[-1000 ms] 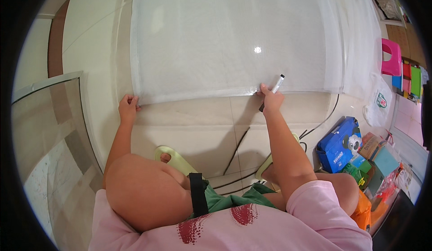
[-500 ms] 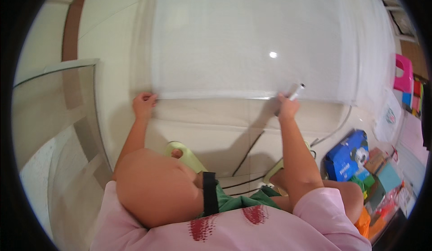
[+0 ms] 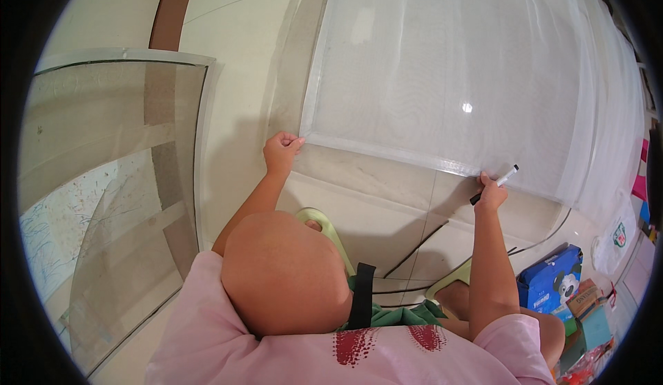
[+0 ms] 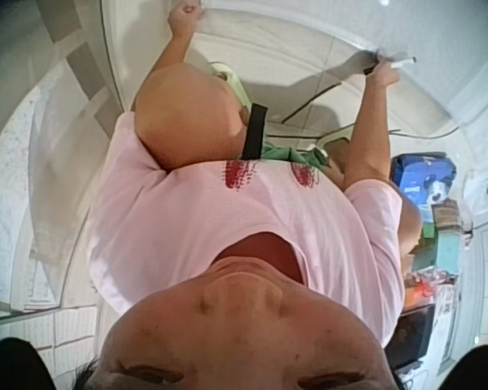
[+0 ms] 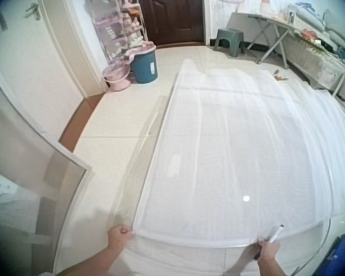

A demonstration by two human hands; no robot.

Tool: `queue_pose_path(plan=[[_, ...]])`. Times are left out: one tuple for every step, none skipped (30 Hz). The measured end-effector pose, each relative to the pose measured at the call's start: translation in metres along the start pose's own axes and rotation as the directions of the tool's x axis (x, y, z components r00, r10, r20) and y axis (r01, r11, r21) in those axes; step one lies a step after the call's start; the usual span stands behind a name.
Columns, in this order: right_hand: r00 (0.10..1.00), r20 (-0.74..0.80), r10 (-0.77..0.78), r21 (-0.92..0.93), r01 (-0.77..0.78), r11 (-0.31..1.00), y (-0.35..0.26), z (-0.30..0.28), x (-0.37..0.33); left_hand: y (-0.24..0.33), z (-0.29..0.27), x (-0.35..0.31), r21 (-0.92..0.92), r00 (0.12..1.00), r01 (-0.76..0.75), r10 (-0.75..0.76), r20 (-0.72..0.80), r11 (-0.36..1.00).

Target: The person assembles a window screen by fitting mesh into a frame and marking it with a pen.

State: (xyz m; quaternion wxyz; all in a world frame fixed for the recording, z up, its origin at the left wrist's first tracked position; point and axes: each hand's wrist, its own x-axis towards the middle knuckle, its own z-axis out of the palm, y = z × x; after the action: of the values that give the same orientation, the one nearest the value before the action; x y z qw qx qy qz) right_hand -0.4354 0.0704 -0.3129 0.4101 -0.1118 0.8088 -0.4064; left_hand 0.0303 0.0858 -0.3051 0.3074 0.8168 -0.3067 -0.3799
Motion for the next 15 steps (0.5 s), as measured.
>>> queue_pose_path(plan=[[1.0, -0.023, -0.001, 0.003, 0.001, 1.0, -0.003, 0.002, -0.004, -0.002, 0.0, 0.0, 0.0, 1.0, -0.001, 0.001, 0.0, 1.0], [0.999, -0.047, -0.002, 0.006, 0.002, 1.0, -0.005, 0.004, -0.006, -0.003, 0.0, 0.0, 0.007, 1.0, -0.012, 0.012, 0.011, 1.0], [0.999, -0.049, -0.002, 0.007, 0.003, 1.0, -0.004, 0.006, -0.006, -0.005, 0.0, 0.001, 0.014, 0.999, -0.024, 0.023, 0.023, 1.0], [0.997, -0.074, -0.024, 0.058, 0.029, 0.998, -0.001, 0.009, -0.005, -0.009, 0.0, 0.002, 0.013, 0.999, -0.024, 0.024, 0.026, 1.0], [0.994, -0.1, -0.045, 0.107, 0.056, 0.993, 0.001, 0.01, -0.005, -0.012, -0.002, 0.003, 0.017, 0.999, -0.03, 0.03, 0.032, 0.999], [0.994, -0.102, -0.044, 0.107, 0.055, 0.993, 0.002, 0.008, -0.006, -0.015, -0.003, 0.004, 0.022, 0.999, -0.036, 0.036, 0.037, 0.999], [0.995, -0.086, -0.041, 0.101, 0.049, 0.994, 0.002, 0.007, -0.006, -0.015, -0.002, 0.003, 0.02, 0.999, -0.036, 0.035, 0.041, 0.999], [0.997, -0.07, -0.036, 0.094, 0.043, 0.995, 0.002, 0.005, -0.006, -0.014, -0.002, 0.002, 0.031, 0.999, -0.027, 0.026, 0.044, 0.999], [0.997, -0.074, -0.037, 0.092, 0.043, 0.995, 0.003, 0.004, -0.007, -0.014, -0.002, 0.002, 0.043, 0.999, -0.018, 0.016, 0.047, 0.999], [0.998, -0.067, -0.019, 0.114, 0.027, 0.993, 0.002, 0.003, -0.006, -0.014, -0.002, 0.002, 0.042, 0.999, -0.018, 0.016, 0.049, 0.999], [0.998, -0.061, -0.002, 0.135, 0.011, 0.991, 0.002, 0.002, -0.006, -0.015, -0.002, 0.002, 0.02, 0.998, -0.024, 0.023, 0.053, 1.0], [0.998, -0.066, -0.003, 0.135, 0.012, 0.991, 0.003, 0.0, -0.004, -0.015, -0.002, 0.003, -0.003, 0.998, -0.029, 0.029, 0.058, 1.0], [0.999, -0.043, 0.019, 0.148, -0.013, 0.989, 0.002, -0.003, -0.001, -0.018, -0.002, 0.005, -0.004, 0.998, -0.031, 0.031, 0.061, 1.0], [0.999, -0.023, 0.041, 0.161, -0.036, 0.986, 0.002, -0.006, 0.002, -0.021, 0.0, 0.007, -0.039, 0.995, -0.053, 0.056, 0.08, 0.998], [0.999, -0.033, 0.038, 0.164, -0.033, 0.986, 0.004, -0.007, 0.004, -0.023, 0.003, 0.009, -0.075, 0.991, -0.075, 0.082, 0.101, 0.994]])
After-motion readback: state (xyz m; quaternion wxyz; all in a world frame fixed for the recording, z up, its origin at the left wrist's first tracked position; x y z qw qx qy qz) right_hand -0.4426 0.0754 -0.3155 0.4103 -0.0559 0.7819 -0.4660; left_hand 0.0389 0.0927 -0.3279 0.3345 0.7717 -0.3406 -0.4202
